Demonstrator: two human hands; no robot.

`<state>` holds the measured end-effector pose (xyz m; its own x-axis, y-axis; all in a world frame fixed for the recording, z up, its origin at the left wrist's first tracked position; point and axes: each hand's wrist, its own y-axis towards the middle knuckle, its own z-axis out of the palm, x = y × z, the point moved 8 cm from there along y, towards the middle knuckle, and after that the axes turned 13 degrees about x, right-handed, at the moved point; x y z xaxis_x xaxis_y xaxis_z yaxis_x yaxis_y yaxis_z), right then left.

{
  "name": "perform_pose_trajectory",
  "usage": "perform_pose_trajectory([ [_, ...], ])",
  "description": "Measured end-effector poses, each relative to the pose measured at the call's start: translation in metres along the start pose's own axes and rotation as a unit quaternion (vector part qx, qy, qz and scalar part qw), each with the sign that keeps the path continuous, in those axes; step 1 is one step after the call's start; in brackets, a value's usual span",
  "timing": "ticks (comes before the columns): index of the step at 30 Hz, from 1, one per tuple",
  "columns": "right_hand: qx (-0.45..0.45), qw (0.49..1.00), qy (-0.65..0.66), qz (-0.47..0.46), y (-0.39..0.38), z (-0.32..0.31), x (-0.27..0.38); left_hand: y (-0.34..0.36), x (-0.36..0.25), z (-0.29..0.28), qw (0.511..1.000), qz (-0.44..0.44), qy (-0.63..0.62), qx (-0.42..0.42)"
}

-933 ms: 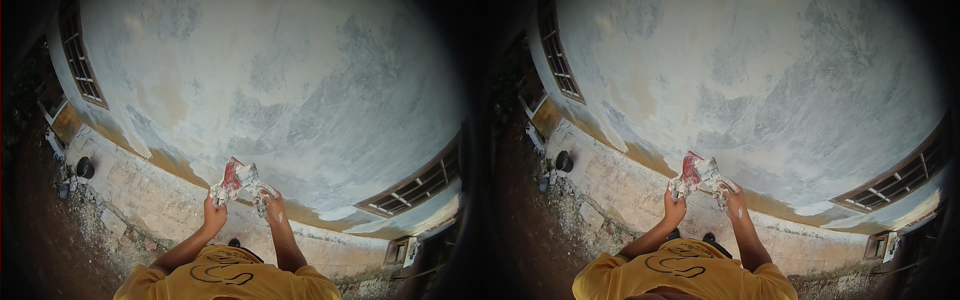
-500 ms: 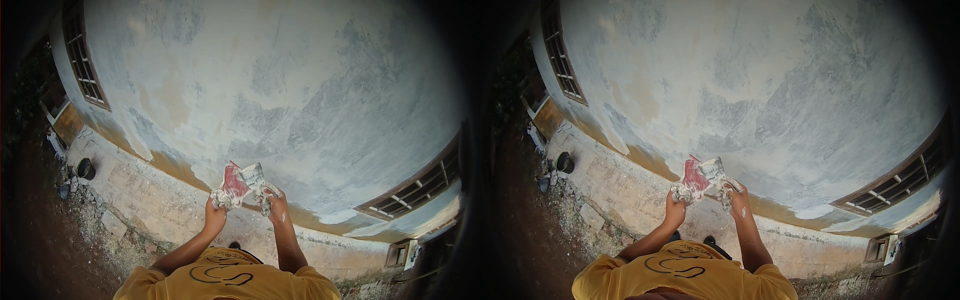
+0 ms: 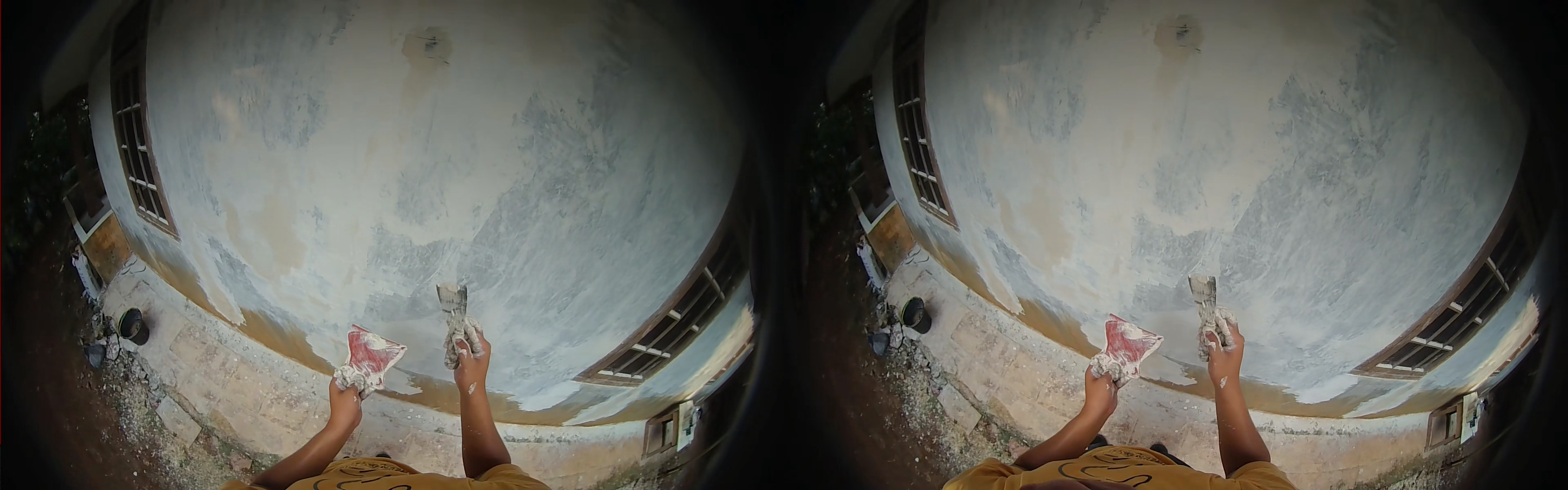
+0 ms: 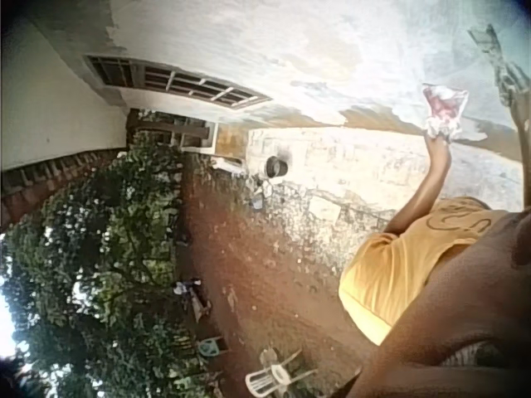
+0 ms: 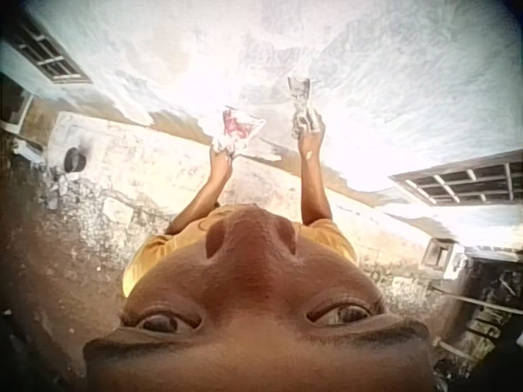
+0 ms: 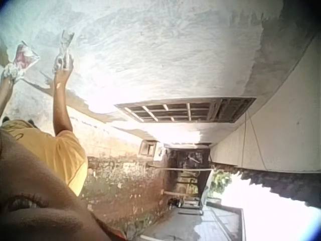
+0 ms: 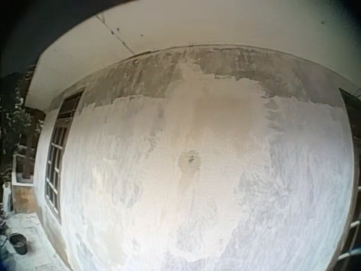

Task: The person applies wall compound to an exterior wall using two spatulas.

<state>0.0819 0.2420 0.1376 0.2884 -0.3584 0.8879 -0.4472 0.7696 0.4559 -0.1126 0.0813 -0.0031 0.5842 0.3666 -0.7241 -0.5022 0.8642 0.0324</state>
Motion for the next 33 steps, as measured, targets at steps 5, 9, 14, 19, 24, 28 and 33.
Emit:
perform_pose_trajectory([
  [5, -0.041, 0.822, -0.463, -0.328, 0.082, 0.028, 0.142, -0.003, -0.001, 0.003, 1.0, 0.014, -0.002, 0.016],
  [9, -0.061, 0.682, -0.606, -0.406, 0.169, 0.057, 0.207, -0.004, -0.001, 0.002, 1.0, 0.016, -0.001, 0.008],
  [14, -0.065, 0.616, -0.68, -0.392, 0.263, 0.081, 0.259, 0.002, 0.009, -0.017, 0.999, 0.035, 0.005, -0.001],
  [19, -0.072, 0.547, -0.699, -0.455, 0.296, 0.115, 0.288, 0.002, 0.007, -0.027, 0.999, 0.045, 0.012, -0.007],
  [24, -0.082, 0.524, -0.707, -0.468, 0.306, 0.133, 0.295, 0.003, 0.01, -0.035, 0.998, 0.048, 0.037, -0.007],
  [28, -0.071, 0.513, -0.727, -0.451, 0.313, 0.134, 0.297, 0.002, 0.008, -0.032, 0.997, 0.055, 0.048, -0.008],
  [33, -0.076, 0.49, -0.738, -0.457, 0.308, 0.12, 0.296, -0.002, 0.005, -0.029, 0.998, 0.045, 0.034, -0.004],
])
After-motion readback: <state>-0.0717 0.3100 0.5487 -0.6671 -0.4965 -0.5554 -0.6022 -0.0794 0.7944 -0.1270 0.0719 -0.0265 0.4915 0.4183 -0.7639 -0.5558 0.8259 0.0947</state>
